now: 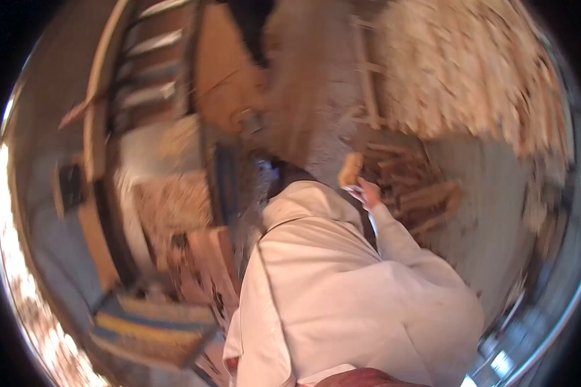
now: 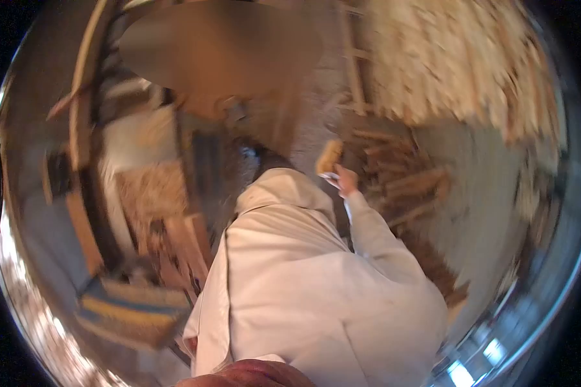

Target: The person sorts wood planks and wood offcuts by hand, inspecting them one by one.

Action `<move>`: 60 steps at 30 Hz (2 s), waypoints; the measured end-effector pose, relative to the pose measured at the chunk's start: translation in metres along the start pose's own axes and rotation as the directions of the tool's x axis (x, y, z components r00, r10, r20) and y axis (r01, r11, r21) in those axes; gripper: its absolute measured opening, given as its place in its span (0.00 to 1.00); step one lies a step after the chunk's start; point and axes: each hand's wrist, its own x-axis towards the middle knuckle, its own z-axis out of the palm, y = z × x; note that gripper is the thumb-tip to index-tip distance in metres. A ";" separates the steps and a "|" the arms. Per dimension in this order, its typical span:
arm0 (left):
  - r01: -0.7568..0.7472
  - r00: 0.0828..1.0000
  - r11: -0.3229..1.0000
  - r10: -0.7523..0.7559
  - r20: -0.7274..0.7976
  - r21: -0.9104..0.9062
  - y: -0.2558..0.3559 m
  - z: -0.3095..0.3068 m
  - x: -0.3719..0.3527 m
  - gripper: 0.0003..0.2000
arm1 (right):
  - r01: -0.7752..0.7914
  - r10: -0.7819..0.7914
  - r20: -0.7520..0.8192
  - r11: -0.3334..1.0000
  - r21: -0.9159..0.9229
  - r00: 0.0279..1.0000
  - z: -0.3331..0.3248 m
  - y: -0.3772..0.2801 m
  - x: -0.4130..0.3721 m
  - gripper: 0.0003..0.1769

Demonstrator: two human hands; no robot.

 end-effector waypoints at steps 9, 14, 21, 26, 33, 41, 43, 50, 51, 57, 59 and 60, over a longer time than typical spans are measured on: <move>0.486 0.561 0.823 -0.553 -0.616 -0.295 -0.160 -0.151 -0.067 0.39 | 0.222 -0.004 0.320 0.728 -0.649 0.947 0.142 -0.087 0.045 0.26; 0.537 0.142 0.612 -0.744 -0.653 -0.580 -0.220 -0.205 -0.116 0.39 | 0.647 0.284 0.637 0.071 -0.759 0.717 0.239 -0.094 0.052 0.24; 0.396 0.186 0.551 -0.831 -0.523 -0.734 -0.162 -0.132 -0.226 0.37 | 0.735 0.728 0.282 -0.426 -0.527 0.625 0.402 0.028 0.076 0.19; 0.943 0.178 0.070 -0.932 0.317 -0.325 -0.107 0.011 -0.413 0.49 | 0.879 0.997 0.056 -0.075 0.471 0.055 0.349 0.161 -0.061 0.24; 0.666 0.266 -0.146 -0.870 0.416 -0.732 -0.042 -0.027 -0.402 0.29 | 0.931 0.990 -0.138 0.066 0.359 -0.017 0.299 0.188 -0.203 0.28; 0.678 0.132 -0.299 -0.849 0.512 -0.671 -0.173 0.014 -0.369 0.32 | 0.986 1.000 0.020 -0.022 0.163 0.019 0.332 0.137 -0.163 0.35; 0.601 0.150 -0.314 -0.859 0.489 -0.735 -0.215 0.010 -0.326 0.33 | 0.992 0.981 0.177 -0.090 0.089 0.073 0.345 0.111 -0.137 0.31; 0.272 0.532 -0.137 -0.803 0.268 -0.952 -0.219 -0.033 -0.215 0.17 | 0.888 0.674 0.666 0.033 -0.459 0.320 0.394 -0.003 -0.098 0.18; 0.287 0.530 -0.116 -0.808 0.259 -0.951 -0.211 -0.034 -0.213 0.17 | 0.860 0.574 0.742 0.124 -0.495 0.345 0.403 -0.012 -0.097 0.17; 0.391 0.620 0.098 -0.763 0.184 -0.915 -0.124 -0.045 -0.263 0.20 | 1.000 0.199 0.980 0.002 -0.004 0.004 0.505 0.007 -0.135 0.21; 0.351 0.627 -0.073 -0.722 0.292 -0.934 -0.066 -0.056 -0.263 0.22 | 0.999 0.244 0.969 0.035 0.032 -0.039 0.534 0.032 -0.162 0.26; 0.421 0.650 0.039 -0.710 0.271 -0.906 -0.054 -0.056 -0.267 0.24 | 1.000 0.296 0.955 0.011 0.028 -0.030 0.548 0.044 -0.172 0.29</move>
